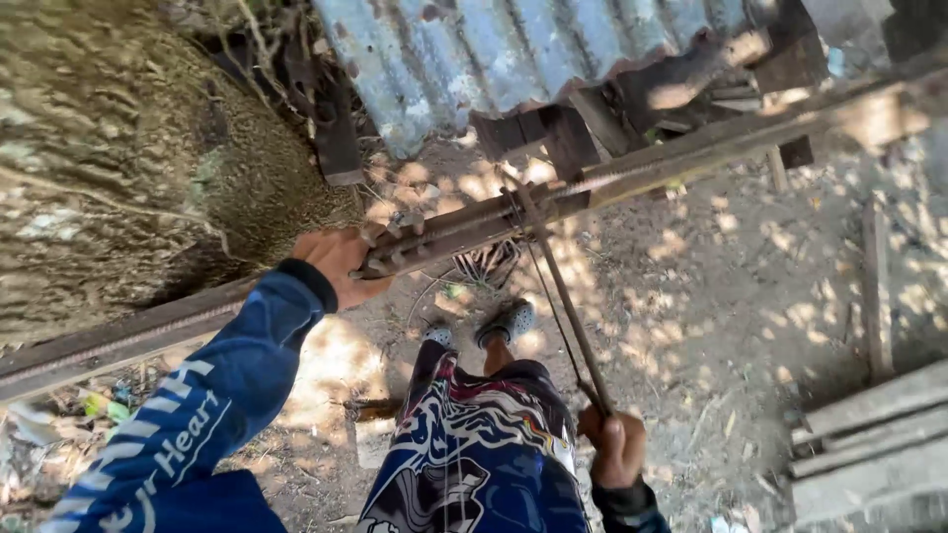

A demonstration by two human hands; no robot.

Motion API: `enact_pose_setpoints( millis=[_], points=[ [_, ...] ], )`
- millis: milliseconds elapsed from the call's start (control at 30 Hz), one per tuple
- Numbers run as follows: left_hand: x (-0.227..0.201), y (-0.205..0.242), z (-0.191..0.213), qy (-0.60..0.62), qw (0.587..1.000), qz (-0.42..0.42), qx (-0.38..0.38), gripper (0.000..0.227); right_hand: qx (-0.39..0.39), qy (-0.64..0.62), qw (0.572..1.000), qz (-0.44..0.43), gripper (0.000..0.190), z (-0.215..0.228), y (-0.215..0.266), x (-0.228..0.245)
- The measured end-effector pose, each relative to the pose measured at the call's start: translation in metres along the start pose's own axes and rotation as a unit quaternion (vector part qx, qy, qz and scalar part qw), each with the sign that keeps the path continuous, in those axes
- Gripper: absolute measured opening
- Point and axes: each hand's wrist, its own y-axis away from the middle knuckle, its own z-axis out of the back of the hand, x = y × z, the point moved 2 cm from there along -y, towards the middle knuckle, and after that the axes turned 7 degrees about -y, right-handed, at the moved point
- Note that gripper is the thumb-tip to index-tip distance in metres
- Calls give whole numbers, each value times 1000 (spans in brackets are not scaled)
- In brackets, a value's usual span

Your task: Cutting a piece of rebar with a handheld hacksaw.

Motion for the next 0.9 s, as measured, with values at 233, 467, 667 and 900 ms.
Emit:
enact_pose_setpoints(
  millis=[233,467,667,900],
  points=[
    [11,3,-15,-48,998,17,22,64,18,-16,985,172,50,-132,-174,4],
    [-3,1,1,-34,993,52,100,56,38,34,991,124,42,-43,-40,0],
    [-1,-3,-2,-21,992,40,115,57,24,-20,996,84,49,-16,-5,11],
    [5,-3,-2,-72,990,41,114,61,9,-4,991,136,55,-120,-150,11]
  ],
)
